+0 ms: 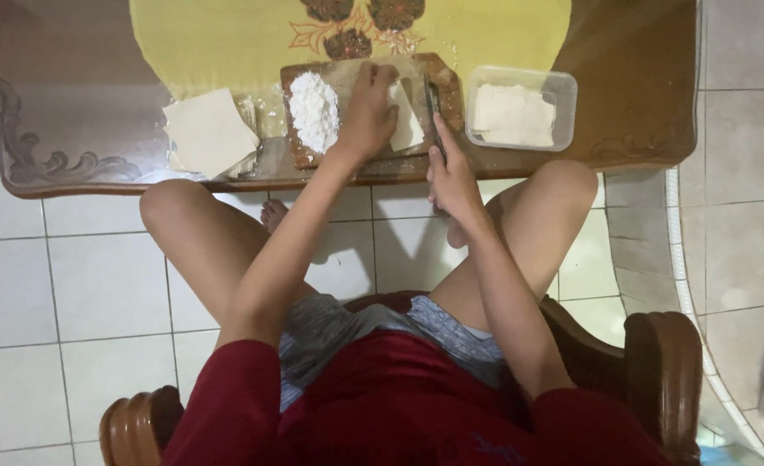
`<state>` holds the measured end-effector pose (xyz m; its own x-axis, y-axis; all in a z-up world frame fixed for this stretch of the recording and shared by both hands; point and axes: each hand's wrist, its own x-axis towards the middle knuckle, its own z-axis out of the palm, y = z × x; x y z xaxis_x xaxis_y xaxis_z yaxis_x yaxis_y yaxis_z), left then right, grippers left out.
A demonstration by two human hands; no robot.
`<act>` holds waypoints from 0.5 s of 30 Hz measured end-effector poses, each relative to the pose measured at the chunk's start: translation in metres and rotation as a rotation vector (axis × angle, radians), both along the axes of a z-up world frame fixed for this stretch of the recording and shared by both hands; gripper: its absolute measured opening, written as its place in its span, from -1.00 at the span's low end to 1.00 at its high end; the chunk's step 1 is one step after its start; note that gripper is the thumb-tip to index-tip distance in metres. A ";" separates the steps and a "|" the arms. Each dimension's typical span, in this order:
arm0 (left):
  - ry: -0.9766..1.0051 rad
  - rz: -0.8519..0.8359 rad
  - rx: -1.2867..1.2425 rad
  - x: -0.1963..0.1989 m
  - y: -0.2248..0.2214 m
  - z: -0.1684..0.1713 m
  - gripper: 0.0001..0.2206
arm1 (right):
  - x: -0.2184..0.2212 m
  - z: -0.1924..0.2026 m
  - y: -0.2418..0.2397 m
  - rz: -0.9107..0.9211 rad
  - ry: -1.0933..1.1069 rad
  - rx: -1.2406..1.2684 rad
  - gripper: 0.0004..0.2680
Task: Trimming the edges of thin sheets on a wooden board using a knife.
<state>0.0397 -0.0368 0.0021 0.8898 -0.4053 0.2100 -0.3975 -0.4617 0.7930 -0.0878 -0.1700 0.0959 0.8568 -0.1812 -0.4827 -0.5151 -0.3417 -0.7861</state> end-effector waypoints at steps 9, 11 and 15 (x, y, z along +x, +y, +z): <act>-0.062 0.071 0.733 0.007 -0.014 -0.011 -0.44 | -0.003 -0.008 -0.001 0.031 -0.085 -0.037 -0.61; -0.035 0.086 0.741 0.011 -0.019 -0.016 -0.43 | -0.003 -0.012 -0.003 0.032 -0.083 -0.045 -0.61; 0.010 0.128 0.817 0.012 -0.024 -0.013 -0.40 | -0.002 -0.012 -0.004 0.006 -0.053 -0.049 -0.60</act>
<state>0.0513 -0.0610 -0.0110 0.9397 -0.3220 -0.1155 -0.2971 -0.9355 0.1911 -0.0901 -0.1743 0.0836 0.8819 -0.1983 -0.4276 -0.4713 -0.3829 -0.7945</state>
